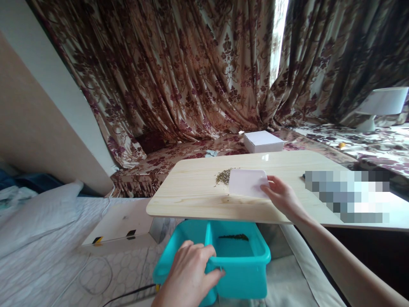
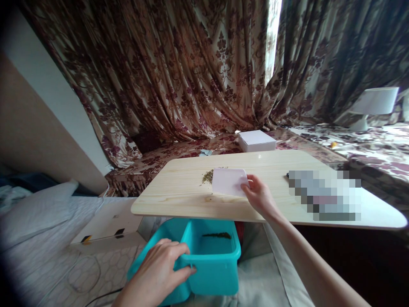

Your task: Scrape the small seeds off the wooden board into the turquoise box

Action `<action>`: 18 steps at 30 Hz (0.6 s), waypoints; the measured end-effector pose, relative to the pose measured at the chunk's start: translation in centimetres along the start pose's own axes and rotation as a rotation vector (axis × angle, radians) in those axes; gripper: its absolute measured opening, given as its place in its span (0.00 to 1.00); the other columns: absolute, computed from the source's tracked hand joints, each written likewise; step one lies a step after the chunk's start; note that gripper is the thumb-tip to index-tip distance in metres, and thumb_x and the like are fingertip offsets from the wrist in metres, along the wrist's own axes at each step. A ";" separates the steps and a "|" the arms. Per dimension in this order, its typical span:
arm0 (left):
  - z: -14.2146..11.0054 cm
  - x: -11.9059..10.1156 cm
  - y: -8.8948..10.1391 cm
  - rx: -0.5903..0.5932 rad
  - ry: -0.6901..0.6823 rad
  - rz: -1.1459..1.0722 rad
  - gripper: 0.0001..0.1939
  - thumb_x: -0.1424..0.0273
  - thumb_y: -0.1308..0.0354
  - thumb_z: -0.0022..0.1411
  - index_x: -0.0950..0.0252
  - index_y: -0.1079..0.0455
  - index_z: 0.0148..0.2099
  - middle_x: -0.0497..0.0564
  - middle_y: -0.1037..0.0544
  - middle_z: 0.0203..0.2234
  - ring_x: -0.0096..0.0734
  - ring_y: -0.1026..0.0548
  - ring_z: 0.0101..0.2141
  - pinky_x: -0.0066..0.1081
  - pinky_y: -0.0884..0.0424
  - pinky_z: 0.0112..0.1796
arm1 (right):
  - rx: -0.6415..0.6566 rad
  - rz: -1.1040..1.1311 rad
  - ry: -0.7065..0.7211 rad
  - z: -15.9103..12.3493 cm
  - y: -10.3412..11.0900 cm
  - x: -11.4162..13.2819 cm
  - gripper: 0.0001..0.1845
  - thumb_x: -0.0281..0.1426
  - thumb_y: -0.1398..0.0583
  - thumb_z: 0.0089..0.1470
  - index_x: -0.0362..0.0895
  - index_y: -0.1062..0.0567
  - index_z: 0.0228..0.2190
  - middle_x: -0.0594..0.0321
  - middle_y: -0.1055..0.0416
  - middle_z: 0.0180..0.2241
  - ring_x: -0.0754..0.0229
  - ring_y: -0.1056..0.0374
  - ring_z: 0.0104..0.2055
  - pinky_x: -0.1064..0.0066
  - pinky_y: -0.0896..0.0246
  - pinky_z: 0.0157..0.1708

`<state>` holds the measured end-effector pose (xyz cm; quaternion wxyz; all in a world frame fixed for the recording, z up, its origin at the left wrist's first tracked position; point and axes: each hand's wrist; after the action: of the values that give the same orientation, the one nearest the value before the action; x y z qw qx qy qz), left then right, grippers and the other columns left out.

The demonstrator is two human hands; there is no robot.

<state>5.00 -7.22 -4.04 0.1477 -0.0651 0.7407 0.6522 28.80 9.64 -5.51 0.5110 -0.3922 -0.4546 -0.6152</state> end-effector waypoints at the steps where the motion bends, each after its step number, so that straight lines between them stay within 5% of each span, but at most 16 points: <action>1: 0.0 0.0 0.0 0.007 0.003 0.001 0.07 0.63 0.43 0.56 0.59 0.30 0.36 0.47 0.26 0.32 0.38 0.32 0.39 0.32 0.42 0.39 | 0.004 -0.006 0.001 0.0 -0.1 -0.1 0.10 0.34 0.42 0.45 0.46 0.31 0.32 0.59 0.22 0.30 0.57 0.27 0.32 0.67 0.33 0.32; 8: 0.1 0.0 0.1 0.000 0.005 -0.014 0.07 0.63 0.43 0.56 0.59 0.30 0.36 0.47 0.26 0.32 0.38 0.32 0.39 0.32 0.43 0.40 | 0.071 -0.005 -0.014 -0.1 -0.3 -0.3 0.11 0.36 0.42 0.44 0.46 0.32 0.33 0.60 0.22 0.30 0.57 0.27 0.31 0.68 0.33 0.32; 18: 0.1 0.1 0.3 0.000 -0.006 -0.028 0.08 0.63 0.41 0.55 0.59 0.30 0.36 0.47 0.26 0.31 0.39 0.32 0.39 0.33 0.42 0.41 | 0.332 0.164 -0.117 -2.2 0.8 0.1 0.17 0.41 0.37 0.41 0.44 0.31 0.32 0.59 0.23 0.30 0.56 0.28 0.32 0.69 0.35 0.30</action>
<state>4.80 -7.04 -3.81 0.1587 -0.0735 0.7391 0.6505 29.55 7.42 -5.86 0.5900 -0.3732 -0.5453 -0.4640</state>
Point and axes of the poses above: each hand's wrist, its own z-axis towards the middle knuckle, its own y-axis out of the back of the hand, x = y × z
